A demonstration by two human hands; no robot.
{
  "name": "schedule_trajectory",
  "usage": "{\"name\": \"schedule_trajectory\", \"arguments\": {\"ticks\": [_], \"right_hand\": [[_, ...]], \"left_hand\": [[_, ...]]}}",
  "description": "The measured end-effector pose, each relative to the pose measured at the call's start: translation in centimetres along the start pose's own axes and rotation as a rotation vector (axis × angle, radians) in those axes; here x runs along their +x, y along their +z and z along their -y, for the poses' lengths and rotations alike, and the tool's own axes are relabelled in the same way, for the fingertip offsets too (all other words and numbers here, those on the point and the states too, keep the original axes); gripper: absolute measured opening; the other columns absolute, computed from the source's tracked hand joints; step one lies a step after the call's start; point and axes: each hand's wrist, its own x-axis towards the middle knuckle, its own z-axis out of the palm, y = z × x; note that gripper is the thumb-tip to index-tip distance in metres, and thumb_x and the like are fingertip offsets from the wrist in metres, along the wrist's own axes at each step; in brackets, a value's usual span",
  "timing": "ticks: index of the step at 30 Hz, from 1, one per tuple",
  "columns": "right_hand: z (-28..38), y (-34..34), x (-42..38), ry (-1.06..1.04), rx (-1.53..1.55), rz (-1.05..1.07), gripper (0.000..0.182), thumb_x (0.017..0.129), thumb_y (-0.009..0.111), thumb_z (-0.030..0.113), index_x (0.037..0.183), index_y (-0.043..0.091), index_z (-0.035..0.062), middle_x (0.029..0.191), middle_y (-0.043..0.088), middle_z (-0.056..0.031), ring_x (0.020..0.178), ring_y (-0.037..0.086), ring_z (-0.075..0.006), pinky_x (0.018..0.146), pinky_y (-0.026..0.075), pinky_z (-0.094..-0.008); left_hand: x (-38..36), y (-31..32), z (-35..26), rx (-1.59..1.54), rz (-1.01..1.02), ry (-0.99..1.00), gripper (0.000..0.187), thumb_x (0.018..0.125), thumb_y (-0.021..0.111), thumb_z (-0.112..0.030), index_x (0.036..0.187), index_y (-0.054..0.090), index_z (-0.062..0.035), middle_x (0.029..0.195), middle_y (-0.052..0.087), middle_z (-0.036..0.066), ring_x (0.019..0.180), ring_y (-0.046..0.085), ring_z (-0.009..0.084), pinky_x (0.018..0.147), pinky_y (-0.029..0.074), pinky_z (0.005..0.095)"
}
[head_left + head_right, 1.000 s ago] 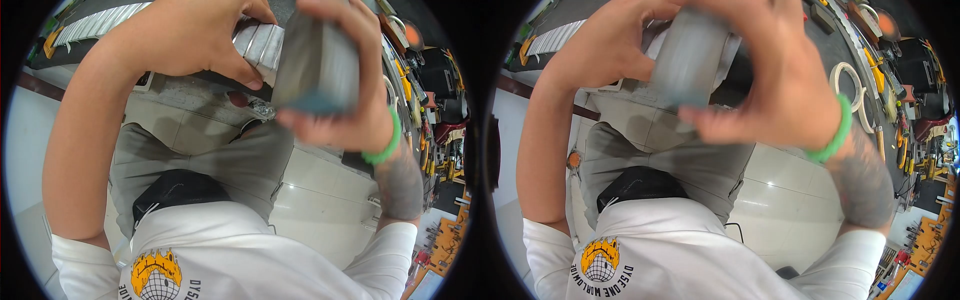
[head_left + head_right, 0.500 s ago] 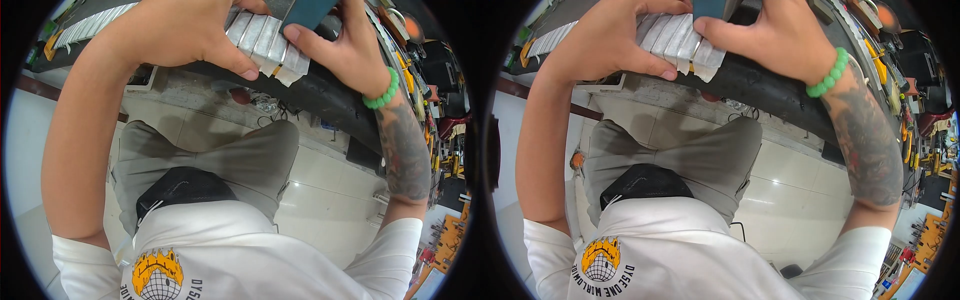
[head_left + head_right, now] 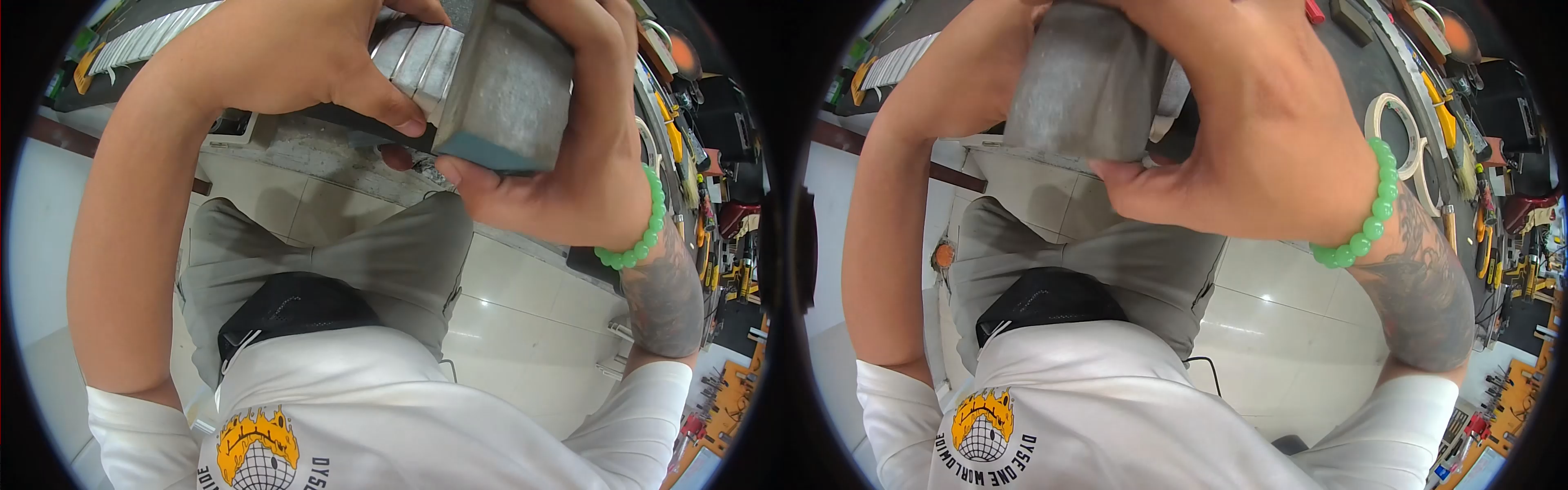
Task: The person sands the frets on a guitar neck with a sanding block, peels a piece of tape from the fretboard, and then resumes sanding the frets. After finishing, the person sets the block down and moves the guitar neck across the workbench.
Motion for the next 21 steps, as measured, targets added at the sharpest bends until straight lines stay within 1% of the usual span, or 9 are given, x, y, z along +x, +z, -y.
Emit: {"name": "schedule_trajectory", "arguments": {"ticks": [3, 4, 5, 10, 15, 17, 18, 19, 21], "right_hand": [[-2.0, 0.2, -1.4, 0.133, 0.404, -0.103, 0.100, 0.072, 0.090, 0.030, 0.152, 0.035, 0.0054, 0.142, 0.042, -0.0160, 0.132, 0.049, -0.0345, 0.115, 0.036, -0.0471], [-2.4, 0.4, -1.7, 0.558, 0.578, 0.062, 0.095, 0.077, 0.087, 0.029, 0.153, 0.035, 0.0063, 0.142, 0.042, -0.0165, 0.132, 0.049, -0.0339, 0.112, 0.040, -0.0480], [-2.9, 0.0, -2.0, 0.574, 0.505, 0.123, 0.091, 0.081, 0.085, 0.026, 0.154, 0.033, 0.0074, 0.143, 0.041, -0.0167, 0.132, 0.048, -0.0337, 0.109, 0.044, -0.0480], [-1.4, -1.1, -1.5, 0.081, 0.175, 0.090, 0.097, 0.071, 0.089, 0.034, 0.149, 0.040, 0.0024, 0.140, 0.051, -0.0159, 0.130, 0.048, -0.0351, 0.118, 0.025, -0.0540], [-1.6, -0.1, -1.7, 0.200, 0.337, -0.003, 0.091, 0.075, 0.086, 0.029, 0.149, 0.039, 0.0040, 0.139, 0.046, -0.0169, 0.132, 0.045, -0.0380, 0.118, 0.029, -0.0524], [-1.6, 1.1, -2.4, 0.567, 0.666, -0.099, 0.090, 0.075, 0.085, 0.027, 0.150, 0.039, 0.0048, 0.138, 0.045, -0.0172, 0.131, 0.044, -0.0387, 0.119, 0.028, -0.0516], [-0.5, -1.4, -1.3, 0.326, 0.625, -0.043, 0.093, 0.075, 0.085, 0.027, 0.151, 0.037, 0.0059, 0.140, 0.043, -0.0164, 0.130, 0.048, -0.0371, 0.114, 0.035, -0.0516], [-1.8, -2.0, -1.2, 0.176, -0.031, 0.211, 0.093, 0.077, 0.085, 0.029, 0.152, 0.036, 0.0071, 0.142, 0.040, -0.0162, 0.128, 0.050, -0.0367, 0.112, 0.038, -0.0525], [-3.0, -1.1, -1.6, 0.017, 0.065, 0.167, 0.093, 0.075, 0.085, 0.029, 0.151, 0.037, 0.0065, 0.141, 0.046, -0.0154, 0.128, 0.051, -0.0364, 0.114, 0.033, -0.0564]], "left_hand": [[0.8, 0.8, 2.2, -0.051, 0.020, 0.046, 0.077, 0.067, 0.093, -0.046, 0.119, 0.071, 0.0064, 0.121, 0.066, 0.019, 0.113, 0.065, 0.0351, 0.097, 0.052, 0.0410], [0.6, 0.8, 2.1, -0.050, 0.026, 0.051, 0.077, 0.067, 0.093, -0.046, 0.119, 0.071, 0.0064, 0.121, 0.066, 0.019, 0.113, 0.065, 0.0351, 0.097, 0.052, 0.0410], [0.3, 0.7, 1.9, -0.022, 0.004, 0.068, 0.077, 0.066, 0.093, -0.046, 0.118, 0.071, 0.0063, 0.120, 0.066, 0.019, 0.112, 0.065, 0.0350, 0.096, 0.052, 0.0408], [0.5, 0.5, 1.7, -0.055, -0.020, 0.099, 0.076, 0.066, 0.093, -0.045, 0.118, 0.071, 0.0066, 0.120, 0.067, 0.018, 0.110, 0.066, 0.0348, 0.095, 0.053, 0.0403], [0.7, 0.7, 2.2, -0.048, -0.011, 0.082, 0.076, 0.065, 0.093, -0.043, 0.118, 0.071, 0.0074, 0.121, 0.067, 0.019, 0.111, 0.067, 0.0355, 0.096, 0.053, 0.0405], [0.8, 0.8, 2.6, -0.052, 0.004, 0.079, 0.077, 0.064, 0.093, -0.042, 0.118, 0.071, 0.0083, 0.123, 0.067, 0.020, 0.112, 0.066, 0.0356, 0.097, 0.053, 0.0401], [0.7, 0.9, 2.9, 0.001, -0.025, 0.117, 0.078, 0.064, 0.093, -0.043, 0.118, 0.070, 0.0087, 0.123, 0.067, 0.020, 0.112, 0.067, 0.0357, 0.097, 0.053, 0.0399], [0.5, 1.0, 3.0, 0.049, -0.050, 0.153, 0.080, 0.064, 0.093, -0.044, 0.119, 0.070, 0.0092, 0.123, 0.067, 0.020, 0.112, 0.067, 0.0358, 0.097, 0.053, 0.0397], [0.4, 0.6, 2.3, 0.031, -0.037, 0.112, 0.081, 0.064, 0.093, -0.045, 0.119, 0.070, 0.0095, 0.123, 0.067, 0.020, 0.112, 0.067, 0.0358, 0.096, 0.053, 0.0396]]}}
